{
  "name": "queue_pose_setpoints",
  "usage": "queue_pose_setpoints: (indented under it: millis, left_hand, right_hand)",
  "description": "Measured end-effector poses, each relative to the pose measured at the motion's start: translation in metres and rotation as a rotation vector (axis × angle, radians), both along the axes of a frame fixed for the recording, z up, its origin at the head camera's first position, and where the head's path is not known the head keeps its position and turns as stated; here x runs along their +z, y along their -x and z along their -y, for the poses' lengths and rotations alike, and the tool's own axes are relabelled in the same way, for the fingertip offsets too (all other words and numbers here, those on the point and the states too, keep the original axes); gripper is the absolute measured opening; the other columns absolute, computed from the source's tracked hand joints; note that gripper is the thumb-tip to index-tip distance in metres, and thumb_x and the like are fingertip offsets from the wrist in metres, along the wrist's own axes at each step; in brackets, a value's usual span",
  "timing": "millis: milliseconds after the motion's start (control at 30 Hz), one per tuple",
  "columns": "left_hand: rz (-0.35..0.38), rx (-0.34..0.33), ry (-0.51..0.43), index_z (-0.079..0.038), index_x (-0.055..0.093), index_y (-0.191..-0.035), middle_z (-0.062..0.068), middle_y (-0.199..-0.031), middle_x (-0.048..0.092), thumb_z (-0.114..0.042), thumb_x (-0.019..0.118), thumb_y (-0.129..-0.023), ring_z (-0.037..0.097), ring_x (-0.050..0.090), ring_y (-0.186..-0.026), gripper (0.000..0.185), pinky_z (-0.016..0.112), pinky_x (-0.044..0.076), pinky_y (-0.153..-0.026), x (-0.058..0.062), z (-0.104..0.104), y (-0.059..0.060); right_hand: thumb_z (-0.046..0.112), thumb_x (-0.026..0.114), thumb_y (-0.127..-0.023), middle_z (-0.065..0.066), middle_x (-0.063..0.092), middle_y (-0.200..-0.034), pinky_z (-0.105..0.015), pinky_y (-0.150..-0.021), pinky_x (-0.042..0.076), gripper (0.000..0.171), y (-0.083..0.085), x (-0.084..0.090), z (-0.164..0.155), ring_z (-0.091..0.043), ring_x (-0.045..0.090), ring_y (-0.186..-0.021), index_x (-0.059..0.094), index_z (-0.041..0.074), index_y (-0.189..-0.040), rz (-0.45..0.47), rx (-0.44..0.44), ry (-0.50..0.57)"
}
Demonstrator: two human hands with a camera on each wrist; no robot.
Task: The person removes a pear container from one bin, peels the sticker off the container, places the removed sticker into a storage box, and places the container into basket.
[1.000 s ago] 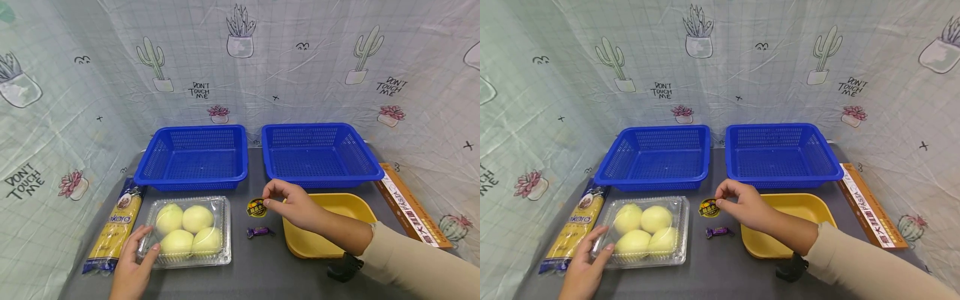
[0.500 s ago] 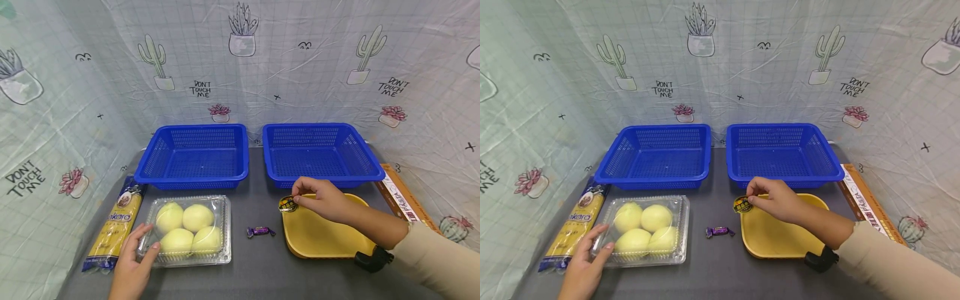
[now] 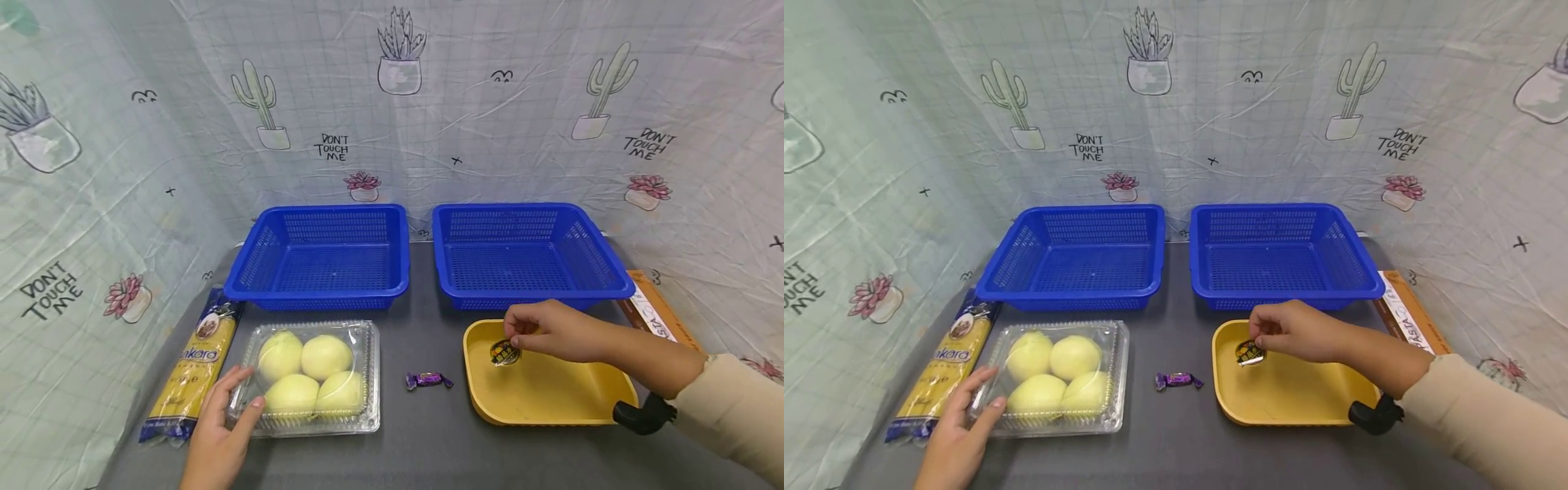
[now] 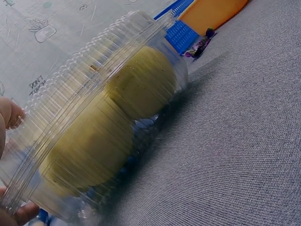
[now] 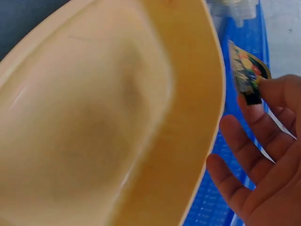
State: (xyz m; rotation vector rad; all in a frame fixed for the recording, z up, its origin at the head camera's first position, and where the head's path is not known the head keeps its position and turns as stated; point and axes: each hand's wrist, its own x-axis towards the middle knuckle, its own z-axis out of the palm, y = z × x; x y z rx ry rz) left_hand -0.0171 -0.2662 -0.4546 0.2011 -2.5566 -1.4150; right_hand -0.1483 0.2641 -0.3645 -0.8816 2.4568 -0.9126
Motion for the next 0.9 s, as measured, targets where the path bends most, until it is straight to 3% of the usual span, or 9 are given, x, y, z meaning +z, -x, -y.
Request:
queue_pose_setpoints:
  millis: [267,533,900]
  left_hand:
    - [-0.023,-0.013,-0.003,-0.01,0.053,-0.154,0.022,-0.167,0.033,-0.024,0.069,-0.106,0.044,0.027,-0.153,0.052,0.075,0.016,-0.119,0.0,-0.001,-0.001]
    - [-0.003,-0.016,-0.004,-0.01,0.052,-0.154,0.022,-0.168,0.032,-0.026,0.069,-0.106,0.045,0.026,-0.153,0.053,0.077,0.018,-0.118,0.0,0.0,-0.001]
    - [-0.023,-0.034,0.007,-0.011,0.053,-0.154,0.021,-0.167,0.034,-0.023,0.071,-0.105,0.045,0.029,-0.152,0.053,0.078,0.02,-0.116,0.002,0.002,-0.001]
  right_hand:
    - [0.014,0.07,-0.105,0.013,0.065,-0.089,-0.026,-0.071,0.051,0.008,0.001,-0.021,-0.002,-0.006,0.058,-0.082,0.067,0.021,-0.101,0.009,0.137,-0.1]
    - [0.011,0.072,-0.102,0.012,0.066,-0.091,-0.026,-0.073,0.053,0.008,0.004,-0.034,-0.004,-0.004,0.057,-0.081,0.068,0.018,-0.1,0.052,0.162,-0.13]
    - [0.016,0.075,-0.1,0.017,0.066,-0.095,-0.028,-0.073,0.053,0.009,0.004,-0.037,-0.006,-0.001,0.056,-0.082,0.074,0.02,-0.108,-0.044,0.188,-0.211]
